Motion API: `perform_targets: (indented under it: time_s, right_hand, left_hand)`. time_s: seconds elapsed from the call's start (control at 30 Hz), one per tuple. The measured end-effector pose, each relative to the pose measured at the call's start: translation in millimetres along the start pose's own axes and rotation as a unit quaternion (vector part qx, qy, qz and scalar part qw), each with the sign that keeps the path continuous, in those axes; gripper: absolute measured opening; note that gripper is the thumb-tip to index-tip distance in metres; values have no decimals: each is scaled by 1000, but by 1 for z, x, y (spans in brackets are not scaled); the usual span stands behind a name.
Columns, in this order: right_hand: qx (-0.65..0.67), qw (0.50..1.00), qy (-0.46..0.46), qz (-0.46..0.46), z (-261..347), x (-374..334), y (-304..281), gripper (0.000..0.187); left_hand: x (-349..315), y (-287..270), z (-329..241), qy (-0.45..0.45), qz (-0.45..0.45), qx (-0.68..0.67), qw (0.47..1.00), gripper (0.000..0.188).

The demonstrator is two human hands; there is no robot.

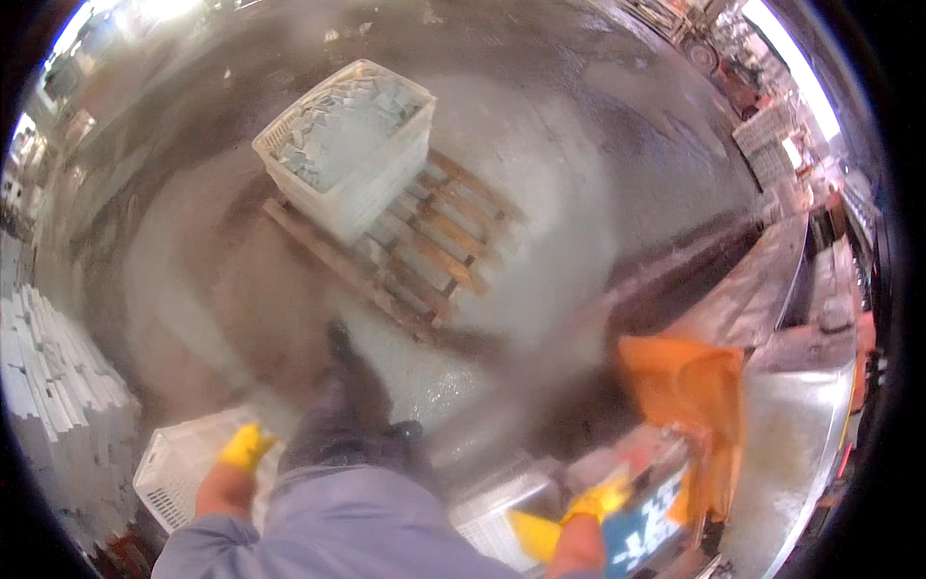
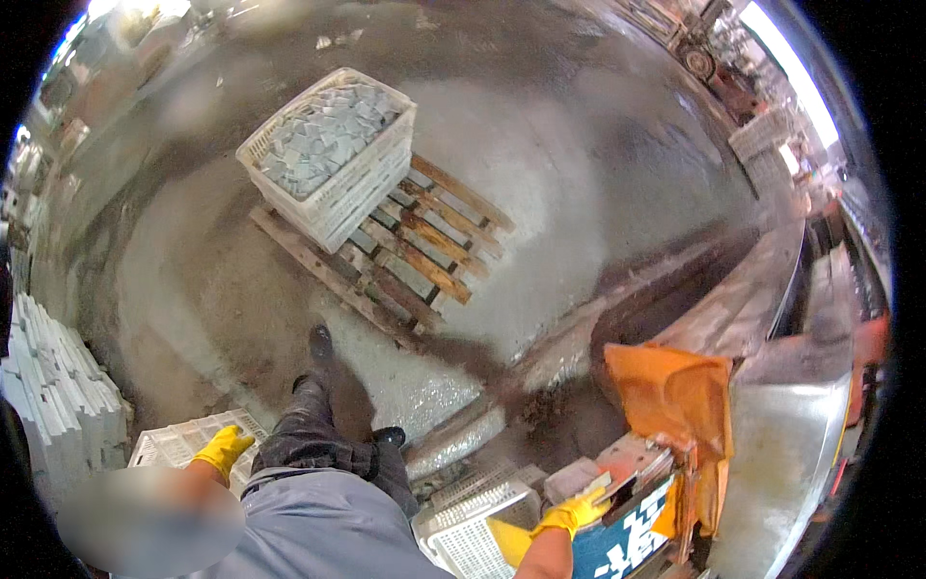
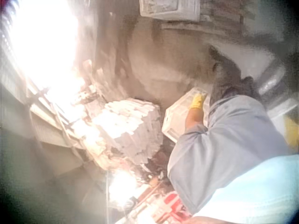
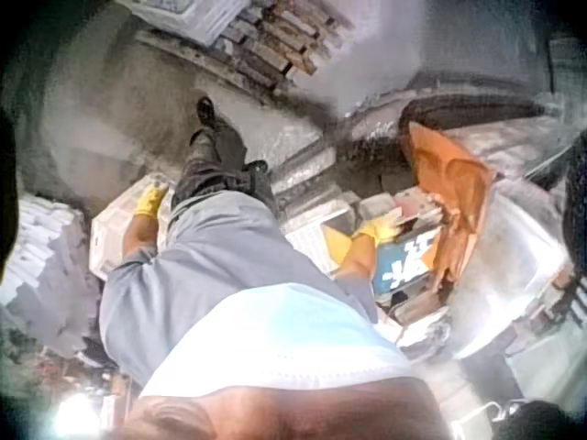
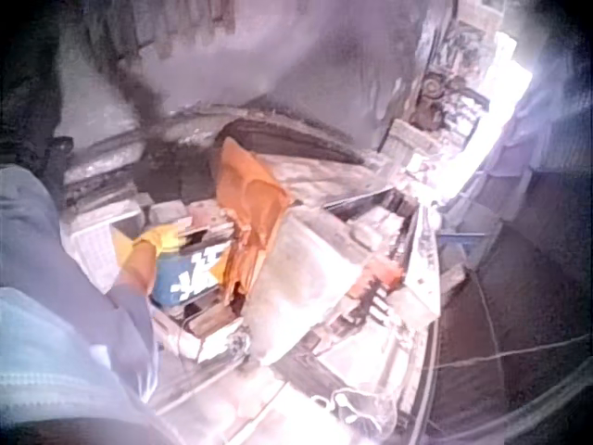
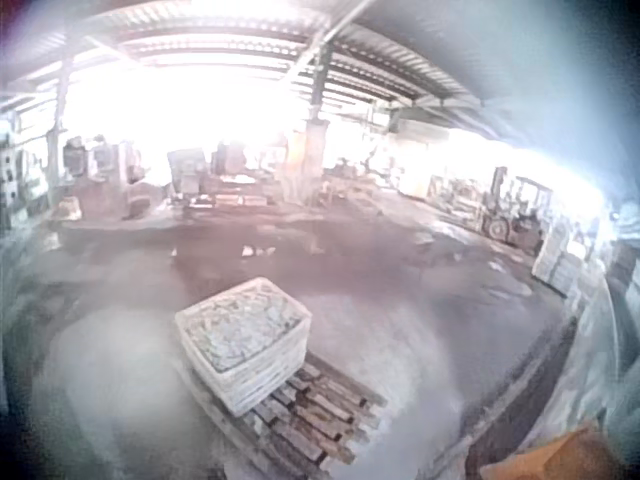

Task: The person wearing yellow gloves sorts small white rectangular pieces from a metal trough into a white plastic basket. They repeatedly scoop the pieces by hand and transfer them into the basket, which is placed on a blue barrel. The person then empties the basket into a larger container and returns to the trough to continue sorting.

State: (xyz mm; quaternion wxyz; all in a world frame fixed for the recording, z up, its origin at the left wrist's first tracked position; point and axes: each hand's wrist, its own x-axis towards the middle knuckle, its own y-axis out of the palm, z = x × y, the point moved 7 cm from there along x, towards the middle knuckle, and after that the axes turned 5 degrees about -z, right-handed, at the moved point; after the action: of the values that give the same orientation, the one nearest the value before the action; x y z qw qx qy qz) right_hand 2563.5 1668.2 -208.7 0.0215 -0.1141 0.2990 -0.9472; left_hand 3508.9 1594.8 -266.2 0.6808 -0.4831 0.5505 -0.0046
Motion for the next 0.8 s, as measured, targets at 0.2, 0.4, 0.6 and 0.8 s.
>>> perform_targets:
  time_s: [0.2, 0.4, 0.6, 0.8]
  right_hand:
    - [102, 944, -76, 304, 291, -198, 270, 60]
    - [9, 780, -327, 534, 575, -460, 469, 68]
    - [52, 627, -576, 522, 697, -645, 709, 77]
    - [-30, 523, -740, 421, 735, -747, 848, 70]
  left_hand:
    - [119, -88, -58, 27, -58, -67, 996, 75]
    - [254, -156, -98, 58, -63, -109, 990, 72]
    - [345, -228, -163, 103, -25, -186, 977, 71]
    - [500, -235, -199, 86, -38, -236, 967, 70]
